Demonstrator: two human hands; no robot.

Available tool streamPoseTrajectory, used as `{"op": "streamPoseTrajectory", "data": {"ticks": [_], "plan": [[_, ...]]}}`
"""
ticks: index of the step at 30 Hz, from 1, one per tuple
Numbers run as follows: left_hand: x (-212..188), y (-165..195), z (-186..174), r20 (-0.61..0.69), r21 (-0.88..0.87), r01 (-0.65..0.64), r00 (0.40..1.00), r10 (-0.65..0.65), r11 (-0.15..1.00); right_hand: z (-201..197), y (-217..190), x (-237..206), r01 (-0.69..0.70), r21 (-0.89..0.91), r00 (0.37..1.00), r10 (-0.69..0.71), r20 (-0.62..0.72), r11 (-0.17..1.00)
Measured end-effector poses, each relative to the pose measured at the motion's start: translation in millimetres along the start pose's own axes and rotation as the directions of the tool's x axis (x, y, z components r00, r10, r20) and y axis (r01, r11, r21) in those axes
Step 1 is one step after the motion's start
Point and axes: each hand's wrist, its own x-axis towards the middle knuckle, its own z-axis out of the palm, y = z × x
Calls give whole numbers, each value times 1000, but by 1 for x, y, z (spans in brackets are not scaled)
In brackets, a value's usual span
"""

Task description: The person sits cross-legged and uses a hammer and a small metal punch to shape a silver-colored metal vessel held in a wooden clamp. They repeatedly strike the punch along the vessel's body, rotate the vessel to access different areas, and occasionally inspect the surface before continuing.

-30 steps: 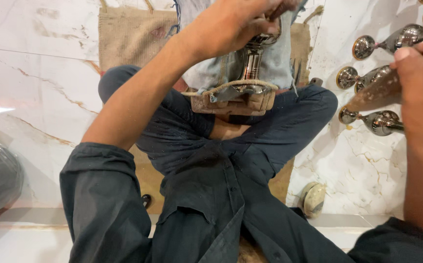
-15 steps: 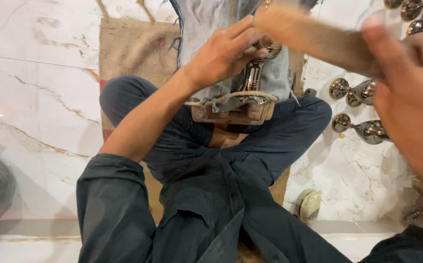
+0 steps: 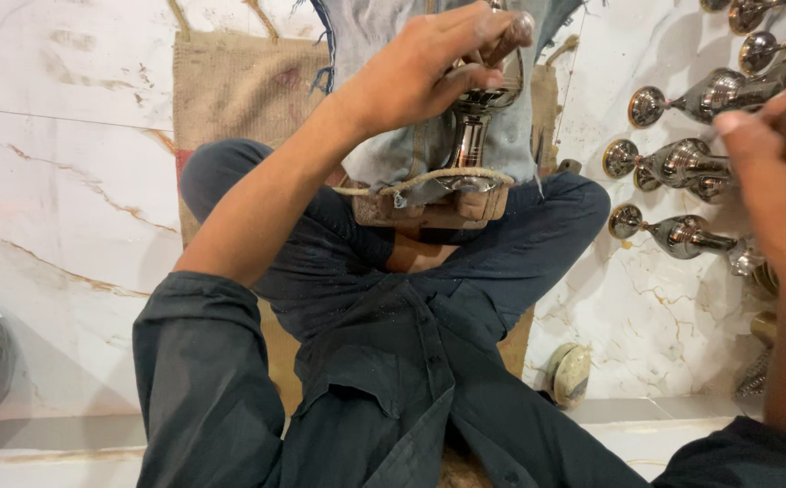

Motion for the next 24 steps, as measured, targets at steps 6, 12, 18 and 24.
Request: {"op": "streamPoseTrajectory", "data": {"ticks": [6,12,18,24], "plan": [[-4,6,-2,1,10,22,1000,-22,1000,-21,-35,30,122,-136,991,-114,63,983],[-14,14,6,-117,-71,90,988,-98,993,-55,-99,59,339,-357,937,-279,209,871],[-30,11,24,-234,-61,100,966,-111,993,-60,-134,66,262,-228,963,-238,131,938],[-30,5,29,-227,-116,139,960,-163,983,-60,-119,39,271,-444,954,-176,244,854]]}}
